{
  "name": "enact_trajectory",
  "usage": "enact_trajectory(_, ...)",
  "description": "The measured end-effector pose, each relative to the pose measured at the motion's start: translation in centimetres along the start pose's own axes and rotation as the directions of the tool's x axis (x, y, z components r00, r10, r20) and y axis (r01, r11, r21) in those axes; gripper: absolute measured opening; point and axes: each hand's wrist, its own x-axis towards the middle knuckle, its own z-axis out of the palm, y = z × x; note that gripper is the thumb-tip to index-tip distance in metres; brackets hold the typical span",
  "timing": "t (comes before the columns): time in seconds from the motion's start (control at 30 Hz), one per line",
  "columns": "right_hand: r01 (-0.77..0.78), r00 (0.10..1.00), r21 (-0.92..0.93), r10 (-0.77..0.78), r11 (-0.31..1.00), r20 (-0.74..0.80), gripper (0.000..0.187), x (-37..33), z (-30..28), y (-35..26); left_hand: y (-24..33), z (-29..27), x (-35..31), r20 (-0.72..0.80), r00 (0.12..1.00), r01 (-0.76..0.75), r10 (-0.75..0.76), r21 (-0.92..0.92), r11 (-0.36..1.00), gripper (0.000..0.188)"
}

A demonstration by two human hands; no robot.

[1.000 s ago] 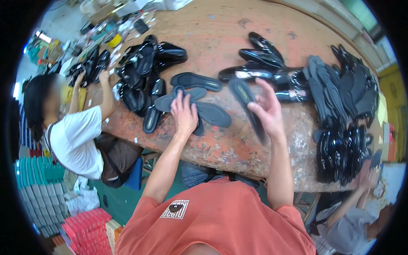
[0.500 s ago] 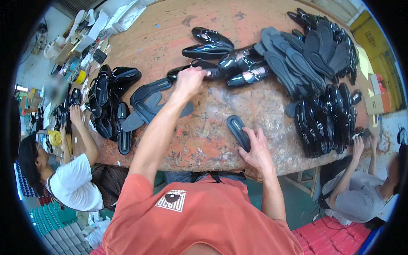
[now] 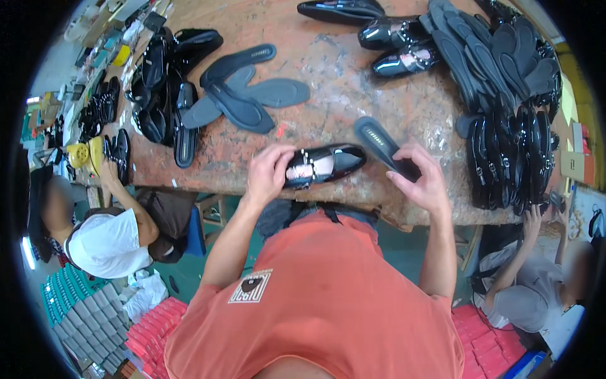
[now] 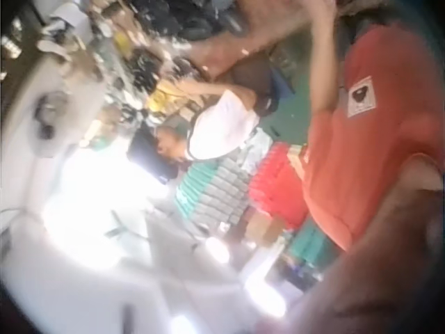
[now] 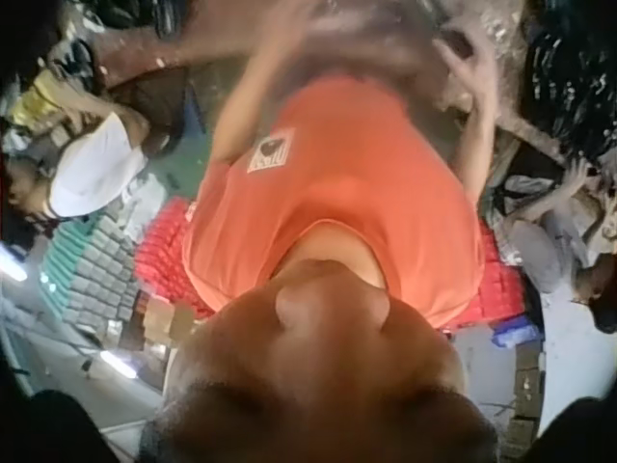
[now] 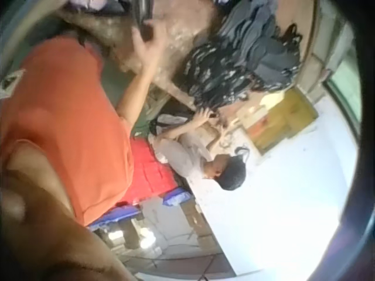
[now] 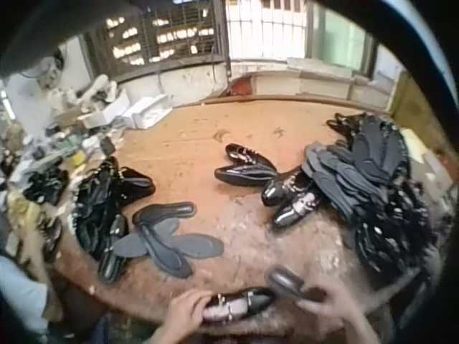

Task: The person assembles black shoes by hand, repeatedly picking up a shoe upper and a sole, aligning them, and pressing them together. The person handles the shoes one at a time, placing the finished pairs on the table. The workspace is a large wooden table with piles of shoe parts.

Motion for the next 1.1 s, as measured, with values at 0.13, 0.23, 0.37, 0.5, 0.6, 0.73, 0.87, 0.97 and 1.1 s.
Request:
enact_trajectory(0.13, 0.302, 0.930, -0.357, -0.191, 0.884, 0.314, 0.026, 1.9, -1.3, -3.7, 1.1, 2.6, 1.0, -0.125, 0.985, 0.105, -0.117, -0.101, 0.989, 0.012)
enact_trajectory(0.23, 0.436, 0.860, -0.367, -0.260, 0.822, 0.440, 0.028, 3.6, 1.5, -5.0, 1.7, 3.5, 1.7, -0.128, 0.982, 0.120, -0.138, -0.135, 0.984, 0.013)
enact_trajectory(0.37, 0.489, 0.822, -0.296, -0.319, 0.821, 0.472, 0.025, 5.4, 4.9, -4.2, 1.0, 1.2, 0.3, -0.284, 0.918, 0.262, -0.277, -0.089, 0.961, 0.017)
enact_trajectory(0.5, 0.462, 0.827, -0.227, -0.324, 0.857, 0.459, 0.027, 5.9, 7.2, -4.3, -0.3, -0.3, -5.1, 0.071, 0.730, 0.626, -0.679, -0.469, 0.624, 0.024)
enact_trajectory(0.6, 0.482, 0.807, -0.193, -0.347, 0.855, 0.478, 0.026, 6.1, 8.6, -4.6, 0.2, 0.2, -6.0, 0.118, 0.744, 0.588, -0.658, -0.583, 0.561, 0.030)
enact_trajectory(0.73, 0.485, 0.804, -0.246, -0.317, 0.839, 0.504, 0.025, 6.2, 9.2, -5.1, 0.2, 0.3, -6.1, 0.125, 0.741, 0.608, -0.660, -0.544, 0.579, 0.033)
enact_trajectory(0.87, 0.473, 0.810, -0.274, -0.291, 0.837, 0.508, 0.024, 6.1, 9.3, -5.2, 1.0, 0.1, -5.4, 0.122, 0.713, 0.644, -0.691, -0.505, 0.575, 0.035)
enact_trajectory(0.97, 0.458, 0.814, -0.296, -0.262, 0.838, 0.519, 0.024, 6.1, 9.4, -5.4, 0.9, 0.4, -5.0, 0.103, 0.708, 0.653, -0.699, -0.474, 0.591, 0.036)
enact_trajectory(1.1, 0.470, 0.809, -0.331, -0.248, 0.818, 0.533, 0.021, 6.2, 9.7, -5.4, -0.2, 0.7, -4.4, 0.101, 0.738, 0.660, -0.668, -0.319, 0.680, 0.037)
